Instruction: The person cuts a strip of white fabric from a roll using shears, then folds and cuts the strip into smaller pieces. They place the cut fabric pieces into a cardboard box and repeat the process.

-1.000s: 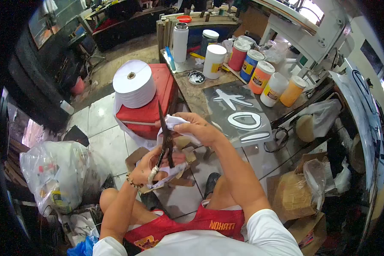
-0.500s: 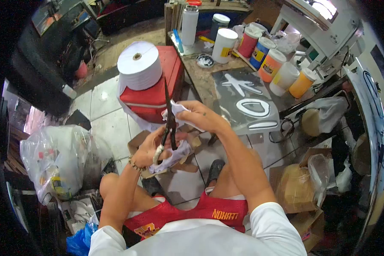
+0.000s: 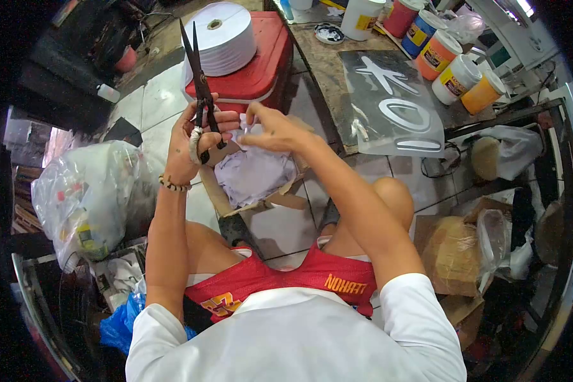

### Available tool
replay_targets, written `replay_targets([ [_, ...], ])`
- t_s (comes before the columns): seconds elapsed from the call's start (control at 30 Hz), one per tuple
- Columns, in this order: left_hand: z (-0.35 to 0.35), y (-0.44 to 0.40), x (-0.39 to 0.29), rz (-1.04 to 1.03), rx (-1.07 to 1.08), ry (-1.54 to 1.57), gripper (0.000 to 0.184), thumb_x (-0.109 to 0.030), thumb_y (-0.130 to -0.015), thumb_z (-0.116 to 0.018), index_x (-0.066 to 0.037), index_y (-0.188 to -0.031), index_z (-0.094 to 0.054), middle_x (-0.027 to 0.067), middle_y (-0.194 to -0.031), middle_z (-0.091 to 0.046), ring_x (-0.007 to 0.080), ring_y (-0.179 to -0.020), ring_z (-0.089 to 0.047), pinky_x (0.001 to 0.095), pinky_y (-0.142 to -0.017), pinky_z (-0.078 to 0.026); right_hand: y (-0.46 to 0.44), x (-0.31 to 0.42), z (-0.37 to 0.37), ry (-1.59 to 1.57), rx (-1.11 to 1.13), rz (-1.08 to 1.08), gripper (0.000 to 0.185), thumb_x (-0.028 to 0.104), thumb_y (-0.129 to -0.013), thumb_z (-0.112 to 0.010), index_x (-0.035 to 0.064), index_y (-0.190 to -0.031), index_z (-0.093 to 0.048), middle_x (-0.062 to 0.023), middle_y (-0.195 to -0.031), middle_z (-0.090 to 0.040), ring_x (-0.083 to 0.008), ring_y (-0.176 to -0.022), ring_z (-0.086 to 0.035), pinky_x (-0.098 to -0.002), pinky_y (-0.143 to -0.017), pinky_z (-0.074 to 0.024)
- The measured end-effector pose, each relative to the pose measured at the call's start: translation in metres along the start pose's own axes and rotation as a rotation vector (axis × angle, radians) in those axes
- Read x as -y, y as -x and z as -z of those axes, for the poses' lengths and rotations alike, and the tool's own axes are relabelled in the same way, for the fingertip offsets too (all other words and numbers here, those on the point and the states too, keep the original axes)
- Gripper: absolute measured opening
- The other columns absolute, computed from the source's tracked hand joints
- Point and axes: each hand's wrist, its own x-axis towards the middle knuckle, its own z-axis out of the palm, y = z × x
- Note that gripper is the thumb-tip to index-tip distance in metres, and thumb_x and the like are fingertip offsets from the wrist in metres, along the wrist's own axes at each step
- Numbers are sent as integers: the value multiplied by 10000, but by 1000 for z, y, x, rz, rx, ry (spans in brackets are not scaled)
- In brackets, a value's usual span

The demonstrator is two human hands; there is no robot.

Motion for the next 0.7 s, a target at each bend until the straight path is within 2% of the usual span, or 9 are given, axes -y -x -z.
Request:
replay_targets([
  [0.03, 2, 1, -1, -12, -10, 13, 796, -94, -709, -800, 7, -1390, -401, 234, -1189, -635, 301, -1071, -665, 379, -927, -551, -7, -7, -1, -68, -41, -161, 476, 386, -810, -738, 21, -1028, -525, -170, -991, -618, -286, -983, -608, -383, -852, -479],
  [0.1, 5, 3, 0, 5, 24, 13, 820, -92, -703, -796, 2, -1406, -384, 238, -1204, -627, 310, -1093, -655, 390, -938, -543, -20, -28, -2, -196, -119, -156, 462, 388, -847, -716, 22, -1040, -509, -150, -972, -623, -258, -965, -612, -379, -838, -477],
  [0.17, 7, 4, 6, 11, 64, 18, 844, -89, -697, -792, -4, -1422, -368, 243, -1220, -619, 320, -1114, -645, 401, -950, -535, -26, -39, 9, -315, -412, -93, 406, 335, -871, -716, 28, -1039, -509, -133, -985, -639, -223, -903, -631, -357, -794, -508],
  [0.27, 0, 12, 13, 213, 310, 214, 822, -51, -747, -741, -14, -1449, -315, 259, -1269, -587, 338, -1177, -606, 410, -1013, -484, -18, -1, 46, -566, -539, -158, 307, 224, -880, -723, 48, -1000, -502, -131, -970, -658, -182, -870, -650, -310, -733, -546],
  [0.4, -12, 14, 38, 394, 385, 229, 765, -54, -797, -763, -25, -1428, -332, 233, -1244, -609, 291, -1142, -625, 366, -975, -500, -5, -9, 79, -668, -677, -39, 240, 84, -856, -688, 51, -982, -486, -134, -947, -676, -184, -872, -657, -310, -759, -550],
  [0.5, -35, 14, 39, 259, 297, 84, 690, -35, -809, -763, -21, -1376, -370, 208, -1191, -642, 257, -1070, -659, 322, -892, -535, 4, -6, 86, -688, -624, -37, 245, -17, -810, -622, 44, -1004, -485, -138, -955, -682, -181, -879, -654, -317, -810, -537],
  [0.57, -42, 11, 41, 300, 175, 40, 624, -45, -812, -780, -13, -1309, -404, 196, -1145, -664, 232, -1001, -681, 293, -823, -550, 10, 4, 82, -689, -598, -84, 257, -66, -769, -568, 42, -991, -496, -136, -964, -684, -177, -887, -652, -321, -851, -522],
  [0.67, -36, -1, 61, 221, 16, 246, 508, -141, -866, -754, -23, -1242, -433, 215, -1139, -661, 236, -919, -692, 313, -771, -569, 18, 21, 59, -690, -475, -29, 218, -54, -772, -584, 41, -959, -523, -124, -963, -686, -171, -901, -645, -320, -864, -508],
  [0.7, -40, -4, 56, 220, -35, 413, 466, -159, -872, -748, -24, -1212, -459, 180, -1090, -668, 227, -883, -688, 321, -769, -573, 21, 25, 49, -729, -320, 46, 191, -48, -789, -608, 45, -938, -533, -124, -983, -679, -176, -918, -638, -331, -870, -506],
])
